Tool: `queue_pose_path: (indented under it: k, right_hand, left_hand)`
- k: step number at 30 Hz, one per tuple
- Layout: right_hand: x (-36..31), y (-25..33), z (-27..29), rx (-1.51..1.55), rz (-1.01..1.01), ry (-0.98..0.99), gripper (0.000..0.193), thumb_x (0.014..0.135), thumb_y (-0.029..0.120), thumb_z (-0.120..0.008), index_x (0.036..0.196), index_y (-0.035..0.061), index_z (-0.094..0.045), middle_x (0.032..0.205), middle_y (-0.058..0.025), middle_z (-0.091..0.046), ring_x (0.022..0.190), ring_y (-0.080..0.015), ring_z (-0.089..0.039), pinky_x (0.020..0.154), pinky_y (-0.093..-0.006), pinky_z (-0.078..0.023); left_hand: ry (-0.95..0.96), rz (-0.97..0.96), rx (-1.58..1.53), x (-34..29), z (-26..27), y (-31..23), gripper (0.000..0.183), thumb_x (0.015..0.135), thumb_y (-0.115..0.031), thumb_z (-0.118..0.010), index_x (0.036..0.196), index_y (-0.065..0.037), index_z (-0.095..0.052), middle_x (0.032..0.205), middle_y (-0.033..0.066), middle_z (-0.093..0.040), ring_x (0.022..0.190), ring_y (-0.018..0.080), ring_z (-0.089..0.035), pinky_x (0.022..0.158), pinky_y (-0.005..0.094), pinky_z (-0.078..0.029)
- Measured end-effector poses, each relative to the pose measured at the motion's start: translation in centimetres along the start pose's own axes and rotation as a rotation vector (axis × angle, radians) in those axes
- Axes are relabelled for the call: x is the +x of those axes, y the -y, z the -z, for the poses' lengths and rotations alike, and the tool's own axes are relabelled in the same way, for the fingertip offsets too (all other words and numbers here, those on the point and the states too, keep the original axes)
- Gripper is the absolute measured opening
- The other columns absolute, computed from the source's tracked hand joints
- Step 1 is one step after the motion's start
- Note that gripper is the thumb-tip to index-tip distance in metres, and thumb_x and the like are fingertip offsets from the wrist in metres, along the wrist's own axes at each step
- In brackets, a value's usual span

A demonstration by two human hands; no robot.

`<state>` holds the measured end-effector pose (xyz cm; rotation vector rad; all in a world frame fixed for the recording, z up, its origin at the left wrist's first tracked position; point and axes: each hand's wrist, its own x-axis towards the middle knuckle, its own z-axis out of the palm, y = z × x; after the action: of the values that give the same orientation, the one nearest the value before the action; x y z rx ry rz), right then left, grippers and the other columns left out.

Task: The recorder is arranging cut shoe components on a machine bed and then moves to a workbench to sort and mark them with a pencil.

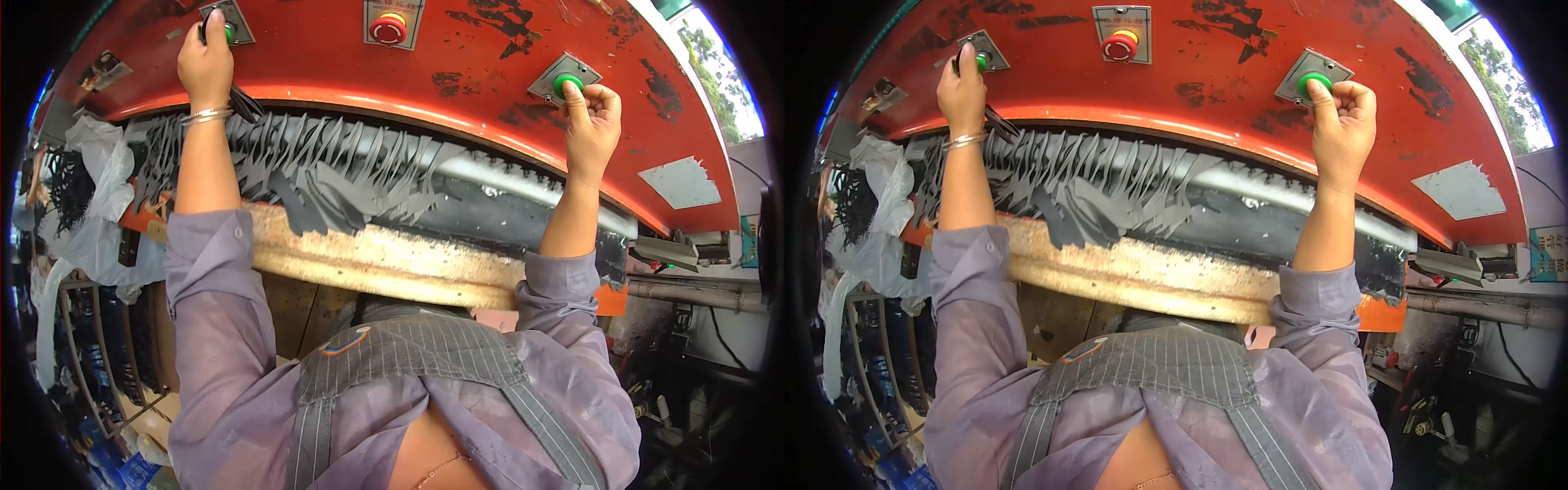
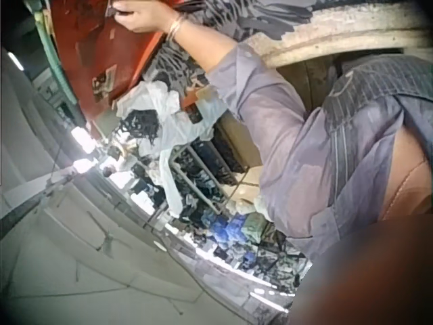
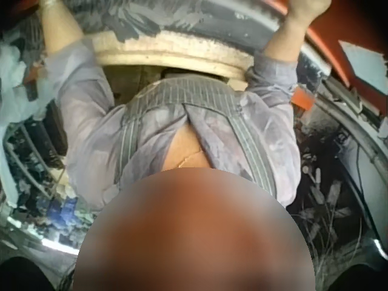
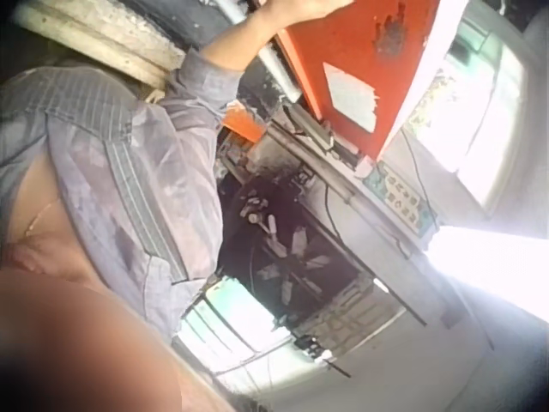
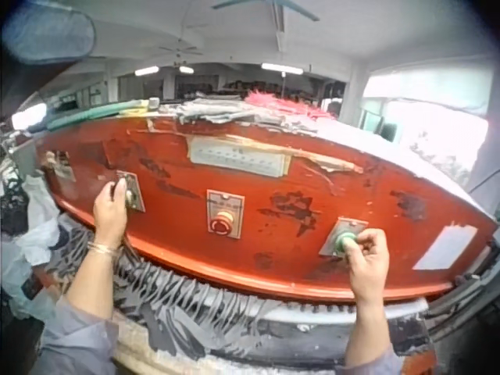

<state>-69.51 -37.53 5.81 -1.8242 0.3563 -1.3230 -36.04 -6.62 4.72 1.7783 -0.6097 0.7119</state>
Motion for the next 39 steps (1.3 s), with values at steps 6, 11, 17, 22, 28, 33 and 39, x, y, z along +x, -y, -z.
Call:
queue_pose_path:
  k: [6,11,17,22,28,33,39]
  right_hand:
    - [-13.1,0.0,-0.7,-0.427,-0.281,0.357,0.032,0.083,0.025,-0.073,0.097,0.0032,-0.054,0.073,-0.0011,-0.051,0.066,-0.0096,-0.048,0.059,-0.0251,-0.044]
    - [-23.9,4.1,1.2,-0.367,-0.553,0.945,0.05,0.074,0.038,-0.076,0.103,-0.0004,-0.062,0.083,-0.0138,-0.06,0.075,-0.0238,-0.059,0.069,-0.0353,-0.05]
    - [-26.9,6.7,0.6,-0.728,-0.082,0.891,0.053,0.063,0.044,-0.079,0.092,0.0016,-0.066,0.084,-0.0144,-0.058,0.087,-0.0323,-0.055,0.077,-0.0398,-0.048]
    - [-27.6,6.3,0.3,-0.743,-0.12,0.858,0.046,0.062,0.038,-0.08,0.088,0.0018,-0.067,0.083,-0.0143,-0.059,0.086,-0.0321,-0.056,0.076,-0.0402,-0.048]
    - [-25.1,6.4,1.0,-0.681,-0.147,1.019,0.046,0.064,0.04,-0.079,0.089,0.0032,-0.069,0.081,-0.0137,-0.061,0.085,-0.0313,-0.058,0.073,-0.0392,-0.05]
    - [-17.0,2.4,-0.2,-0.233,-0.445,0.988,0.031,0.08,0.035,-0.067,0.086,0.0051,-0.068,0.079,-0.0173,-0.065,0.077,-0.037,-0.062,0.073,-0.0451,-0.05]
    - [-6.2,-9.4,-10.3,-0.824,-0.37,0.675,0.05,0.08,0.032,-0.066,0.116,0.001,-0.053,0.109,-0.028,-0.057,0.1,-0.0422,-0.058,0.086,-0.0445,-0.048]
  left_hand:
    - [0.206,0.861,-1.019,-10.7,4.8,-0.4,0.031,0.094,-0.038,-0.055,0.084,-0.009,-0.048,0.061,-0.0026,-0.04,0.047,0.0088,-0.037,0.041,0.0243,-0.033]
    - [-0.109,1.292,-1.198,-17.9,2.8,0.0,0.029,0.095,-0.038,-0.054,0.089,-0.01,-0.048,0.064,-0.0025,-0.04,0.051,0.0097,-0.038,0.045,0.0262,-0.036]
    - [-0.048,1.052,-0.89,-22.9,-0.9,-0.1,0.023,0.094,-0.025,-0.057,0.094,-0.005,-0.046,0.067,0.0013,-0.043,0.052,0.0125,-0.044,0.047,0.0277,-0.042]
    - [0.032,0.304,0.194,-21.6,1.5,-0.6,0.084,0.074,-0.031,-0.075,0.134,0.004,-0.028,0.12,0.0249,-0.048,0.112,0.0359,-0.044,0.1,0.0481,-0.032]
    - [0.456,-0.103,-0.104,-20.9,-4.2,-6.5,0.026,0.079,-0.016,-0.065,0.101,-0.002,-0.064,0.103,0.0155,-0.064,0.1,0.0334,-0.059,0.09,0.0384,-0.046]
    - [0.808,-0.333,-0.121,-22.5,-12.4,-8.8,0.031,0.085,-0.015,-0.056,0.112,-0.002,-0.061,0.119,0.0153,-0.059,0.115,0.0285,-0.053,0.101,0.0406,-0.039]
    - [0.925,-0.366,0.178,-23.7,-14.2,-6.5,0.039,0.088,-0.015,-0.05,0.126,-0.003,-0.053,0.126,0.0136,-0.056,0.12,0.027,-0.051,0.105,0.0401,-0.036]
